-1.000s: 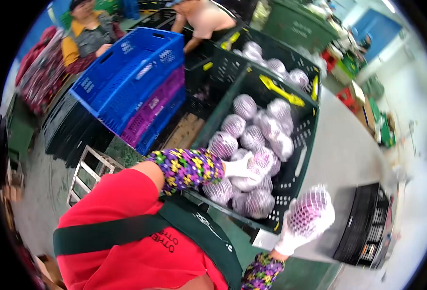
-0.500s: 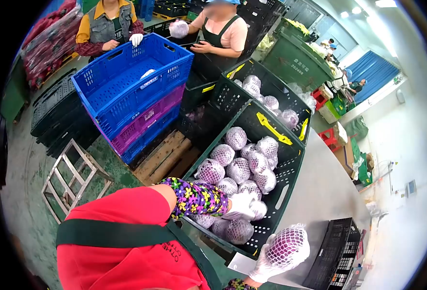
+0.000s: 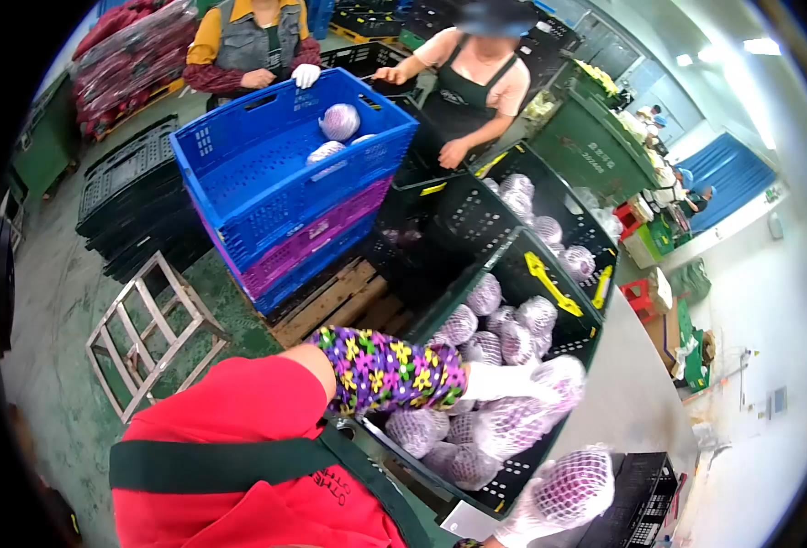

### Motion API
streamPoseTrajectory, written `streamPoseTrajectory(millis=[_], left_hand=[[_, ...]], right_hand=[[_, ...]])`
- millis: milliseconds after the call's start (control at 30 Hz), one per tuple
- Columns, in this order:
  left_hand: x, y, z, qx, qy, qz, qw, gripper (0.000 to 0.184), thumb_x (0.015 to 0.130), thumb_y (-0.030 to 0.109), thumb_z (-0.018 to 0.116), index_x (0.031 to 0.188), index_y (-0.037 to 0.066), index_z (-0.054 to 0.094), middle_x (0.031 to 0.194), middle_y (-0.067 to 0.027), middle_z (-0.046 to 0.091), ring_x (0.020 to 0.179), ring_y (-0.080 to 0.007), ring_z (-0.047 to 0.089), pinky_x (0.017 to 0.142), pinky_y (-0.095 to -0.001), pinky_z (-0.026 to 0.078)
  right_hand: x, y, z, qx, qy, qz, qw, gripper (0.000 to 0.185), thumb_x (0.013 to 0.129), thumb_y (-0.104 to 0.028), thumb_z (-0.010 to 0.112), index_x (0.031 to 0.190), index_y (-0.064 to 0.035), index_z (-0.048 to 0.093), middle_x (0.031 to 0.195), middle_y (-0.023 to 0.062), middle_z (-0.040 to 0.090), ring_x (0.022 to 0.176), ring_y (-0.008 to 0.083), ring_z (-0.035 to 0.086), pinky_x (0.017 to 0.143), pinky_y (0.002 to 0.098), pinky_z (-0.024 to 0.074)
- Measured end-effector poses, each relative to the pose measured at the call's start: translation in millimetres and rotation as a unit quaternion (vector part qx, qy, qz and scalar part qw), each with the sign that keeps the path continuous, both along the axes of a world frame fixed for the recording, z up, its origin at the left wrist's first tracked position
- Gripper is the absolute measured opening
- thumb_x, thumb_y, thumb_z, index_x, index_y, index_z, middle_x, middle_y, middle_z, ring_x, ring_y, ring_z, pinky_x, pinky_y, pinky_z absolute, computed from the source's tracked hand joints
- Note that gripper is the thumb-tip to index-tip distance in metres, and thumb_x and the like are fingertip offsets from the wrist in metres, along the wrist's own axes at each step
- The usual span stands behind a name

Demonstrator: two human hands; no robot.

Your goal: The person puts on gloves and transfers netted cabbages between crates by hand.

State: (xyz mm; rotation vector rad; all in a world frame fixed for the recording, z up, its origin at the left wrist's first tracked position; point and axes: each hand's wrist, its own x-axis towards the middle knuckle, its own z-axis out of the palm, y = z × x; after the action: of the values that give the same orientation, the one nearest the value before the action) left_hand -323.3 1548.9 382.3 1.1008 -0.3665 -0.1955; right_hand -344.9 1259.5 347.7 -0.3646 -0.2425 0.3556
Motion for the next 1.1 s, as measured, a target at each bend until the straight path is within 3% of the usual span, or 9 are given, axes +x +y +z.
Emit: streamPoseTrajectory(millis=[200, 367, 467, 633, 733, 800, 933, 1000, 1100], left_hand=[[-77.9, 197.0, 97.4, -0.028, -0.136, 0.031, 0.990, 0.059, 0.091, 0.034, 0.063, 0.137, 0.004, 0.043, 0.124, -0.0070, 0.058, 0.111, -0.0117, 0.054, 0.098, -0.0298, 0.044], [-153.5, 426.6, 78.3, -0.001, 0.028, 0.276, 0.961, 0.049, 0.092, 0.030, 0.059, 0.130, 0.002, 0.049, 0.115, -0.0111, 0.063, 0.103, -0.0200, 0.063, 0.094, -0.0351, 0.050], [-162.2, 547.1, 25.4, -0.048, 0.078, 0.446, 0.890, 0.048, 0.086, 0.023, 0.070, 0.126, 0.005, 0.052, 0.104, -0.0082, 0.066, 0.092, -0.0188, 0.066, 0.077, -0.0342, 0.057], [-161.5, 673.7, -141.6, 0.127, 0.301, 0.562, 0.760, 0.073, 0.077, 0.034, 0.078, 0.134, 0.001, 0.046, 0.117, -0.0123, 0.062, 0.100, -0.0245, 0.064, 0.089, -0.0379, 0.052], [-179.8, 613.0, -135.1, 0.225, 0.445, 0.504, 0.705, 0.117, 0.064, 0.053, 0.081, 0.144, -0.009, 0.022, 0.141, -0.0225, 0.041, 0.126, -0.0293, 0.047, 0.103, -0.0403, 0.042], [-185.2, 616.5, -181.1, 0.264, 0.454, 0.458, 0.717, 0.123, 0.064, 0.052, 0.080, 0.146, -0.009, 0.011, 0.142, -0.0226, 0.040, 0.127, -0.0313, 0.046, 0.104, -0.0399, 0.041], [-156.2, 565.2, -106.1, 0.514, 0.294, 0.545, 0.594, 0.074, 0.076, 0.026, 0.067, 0.142, 0.009, 0.037, 0.131, -0.0214, 0.050, 0.125, -0.0384, 0.045, 0.105, -0.0478, 0.035], [-127.7, 564.0, -76.1, 0.643, -0.093, 0.581, 0.491, 0.074, 0.067, 0.023, 0.072, 0.135, 0.010, 0.047, 0.119, -0.0177, 0.054, 0.116, -0.0337, 0.048, 0.099, -0.0468, 0.036], [-55.4, 576.6, -116.3, 0.670, -0.251, 0.329, 0.616, 0.063, 0.065, 0.027, 0.074, 0.124, 0.013, 0.057, 0.113, -0.0127, 0.054, 0.111, -0.0337, 0.048, 0.096, -0.0484, 0.036]], right_hand=[[21.0, 58.6, 21.1, -0.104, -0.101, -0.071, 0.987, 0.064, 0.092, -0.044, 0.058, 0.144, -0.0147, 0.036, 0.143, 0.0153, 0.041, 0.128, 0.0429, 0.039, 0.099, 0.0537, 0.0465], [-35.3, 179.5, 60.4, -0.060, -0.101, -0.031, 0.993, 0.066, 0.091, -0.040, 0.059, 0.146, -0.0162, 0.032, 0.147, 0.0160, 0.035, 0.126, 0.0423, 0.040, 0.099, 0.0540, 0.0452], [-45.8, 240.2, 67.9, -0.002, -0.021, 0.034, 0.999, 0.074, 0.087, -0.040, 0.065, 0.148, -0.0188, 0.029, 0.151, 0.0158, 0.029, 0.128, 0.0443, 0.037, 0.099, 0.0574, 0.0439], [-56.9, 306.5, 61.0, -0.100, -0.008, -0.038, 0.994, 0.089, 0.079, -0.044, 0.073, 0.149, -0.0174, 0.024, 0.149, 0.0175, 0.029, 0.133, 0.0427, 0.031, 0.100, 0.0581, 0.0413], [-67.5, 343.0, 44.1, -0.585, -0.265, -0.351, 0.681, 0.103, 0.069, -0.035, 0.083, 0.148, -0.0101, 0.022, 0.145, 0.0198, 0.032, 0.133, 0.0371, 0.035, 0.106, 0.0512, 0.0374], [-74.0, 368.3, 59.8, -0.646, -0.374, -0.383, 0.544, 0.102, 0.066, -0.017, 0.079, 0.148, -0.0186, 0.019, 0.145, 0.0190, 0.032, 0.127, 0.0376, 0.043, 0.097, 0.0491, 0.0468], [-74.1, 387.5, 69.2, -0.660, -0.425, -0.388, 0.483, 0.108, 0.064, 0.002, 0.075, 0.149, -0.0274, 0.015, 0.145, 0.0182, 0.031, 0.118, 0.0384, 0.052, 0.089, 0.0468, 0.0564], [-77.6, 392.1, 68.3, -0.669, -0.426, -0.375, 0.480, 0.108, 0.063, 0.001, 0.076, 0.149, -0.0275, 0.016, 0.145, 0.0183, 0.031, 0.118, 0.0394, 0.052, 0.089, 0.0460, 0.0568], [-81.8, 396.2, 58.5, -0.633, -0.310, -0.340, 0.623, 0.107, 0.063, -0.003, 0.078, 0.149, -0.0213, 0.017, 0.145, 0.0183, 0.031, 0.120, 0.0388, 0.050, 0.090, 0.0444, 0.0560]])
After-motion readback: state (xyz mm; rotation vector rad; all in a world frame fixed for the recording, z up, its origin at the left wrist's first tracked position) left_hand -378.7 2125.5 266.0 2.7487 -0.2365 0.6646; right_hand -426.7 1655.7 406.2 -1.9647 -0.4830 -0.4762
